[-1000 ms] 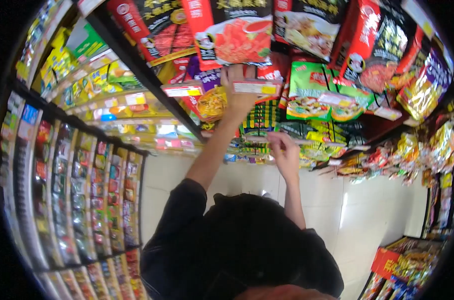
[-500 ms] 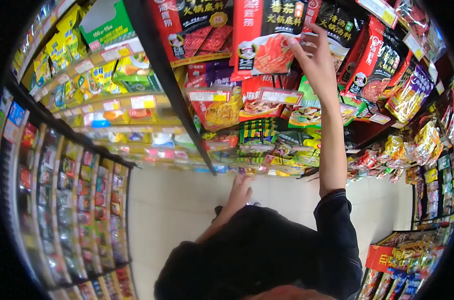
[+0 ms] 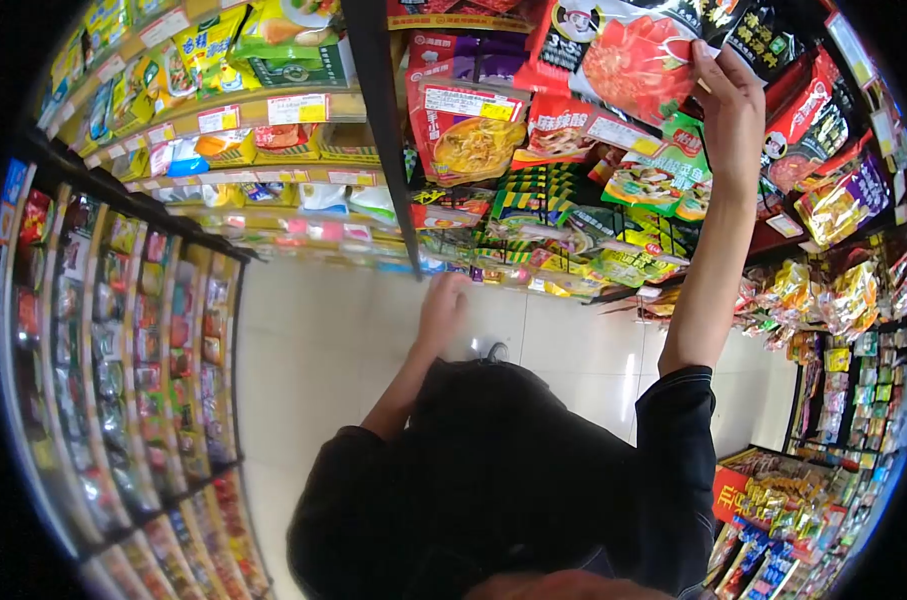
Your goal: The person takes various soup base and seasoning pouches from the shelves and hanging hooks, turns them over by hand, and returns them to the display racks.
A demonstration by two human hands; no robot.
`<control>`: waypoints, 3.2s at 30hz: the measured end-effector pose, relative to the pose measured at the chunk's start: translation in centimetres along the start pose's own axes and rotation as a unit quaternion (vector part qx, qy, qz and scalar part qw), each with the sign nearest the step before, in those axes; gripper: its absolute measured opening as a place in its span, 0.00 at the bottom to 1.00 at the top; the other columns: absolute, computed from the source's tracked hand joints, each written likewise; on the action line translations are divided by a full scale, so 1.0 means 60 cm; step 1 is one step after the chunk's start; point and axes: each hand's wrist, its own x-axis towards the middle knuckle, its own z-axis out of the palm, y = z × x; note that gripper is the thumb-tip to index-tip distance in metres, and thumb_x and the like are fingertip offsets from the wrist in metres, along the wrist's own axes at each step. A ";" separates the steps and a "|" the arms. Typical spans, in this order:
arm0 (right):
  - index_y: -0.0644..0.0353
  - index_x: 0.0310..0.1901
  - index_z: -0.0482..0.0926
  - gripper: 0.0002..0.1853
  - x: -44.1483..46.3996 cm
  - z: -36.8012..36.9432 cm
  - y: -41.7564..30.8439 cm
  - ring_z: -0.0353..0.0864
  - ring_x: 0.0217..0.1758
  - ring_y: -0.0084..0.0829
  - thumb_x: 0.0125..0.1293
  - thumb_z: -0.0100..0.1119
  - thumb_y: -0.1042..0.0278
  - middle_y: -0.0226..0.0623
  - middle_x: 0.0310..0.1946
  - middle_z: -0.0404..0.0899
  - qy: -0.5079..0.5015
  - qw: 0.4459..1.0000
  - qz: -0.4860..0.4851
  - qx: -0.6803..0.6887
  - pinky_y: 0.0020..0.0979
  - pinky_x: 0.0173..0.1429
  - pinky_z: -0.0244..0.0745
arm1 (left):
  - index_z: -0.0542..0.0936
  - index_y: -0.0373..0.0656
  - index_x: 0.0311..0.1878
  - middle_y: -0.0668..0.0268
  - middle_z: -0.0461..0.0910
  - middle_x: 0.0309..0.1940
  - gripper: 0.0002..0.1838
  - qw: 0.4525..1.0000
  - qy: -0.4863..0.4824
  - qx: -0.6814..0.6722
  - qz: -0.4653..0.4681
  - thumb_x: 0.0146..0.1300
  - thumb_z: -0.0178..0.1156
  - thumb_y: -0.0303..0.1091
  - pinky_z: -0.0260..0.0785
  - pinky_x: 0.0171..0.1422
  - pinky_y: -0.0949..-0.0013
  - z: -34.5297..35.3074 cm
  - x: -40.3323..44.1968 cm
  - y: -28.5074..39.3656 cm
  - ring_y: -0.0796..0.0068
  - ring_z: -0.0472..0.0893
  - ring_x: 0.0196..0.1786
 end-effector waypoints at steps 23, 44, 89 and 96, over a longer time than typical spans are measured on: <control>0.70 0.55 0.75 0.14 -0.449 -0.104 0.043 0.74 0.56 0.49 0.76 0.56 0.68 0.48 0.47 0.72 -0.149 0.948 0.123 -0.252 0.41 0.63 0.68 | 0.79 0.29 0.59 0.61 0.84 0.53 0.21 0.917 -0.229 -0.321 0.061 0.74 0.60 0.39 0.73 0.63 0.68 -0.088 0.099 0.372 0.72 0.83 0.55; 0.67 0.58 0.76 0.14 -0.547 -0.623 0.213 0.75 0.54 0.47 0.75 0.56 0.72 0.47 0.46 0.71 0.142 0.926 0.208 -0.283 0.37 0.59 0.70 | 0.82 0.34 0.48 0.69 0.84 0.42 0.11 0.935 -0.317 -0.152 0.050 0.67 0.70 0.27 0.72 0.54 0.76 0.631 0.216 0.489 0.82 0.81 0.45; 0.71 0.67 0.70 0.24 -0.325 -0.784 0.309 0.78 0.42 0.36 0.82 0.53 0.59 0.46 0.42 0.81 0.345 0.905 0.120 -0.217 0.36 0.52 0.75 | 0.85 0.32 0.49 0.63 0.89 0.48 0.18 0.960 -0.145 -0.190 0.145 0.55 0.76 0.21 0.78 0.56 0.71 0.882 0.379 0.688 0.79 0.85 0.48; 0.70 0.72 0.65 0.27 -0.389 -0.764 0.263 0.77 0.67 0.41 0.76 0.60 0.73 0.51 0.66 0.74 0.284 0.915 0.058 -0.282 0.37 0.71 0.73 | 0.88 0.33 0.41 0.59 0.91 0.35 0.13 0.961 -0.003 -0.178 0.211 0.54 0.77 0.29 0.77 0.46 0.66 0.889 0.355 0.673 0.73 0.87 0.39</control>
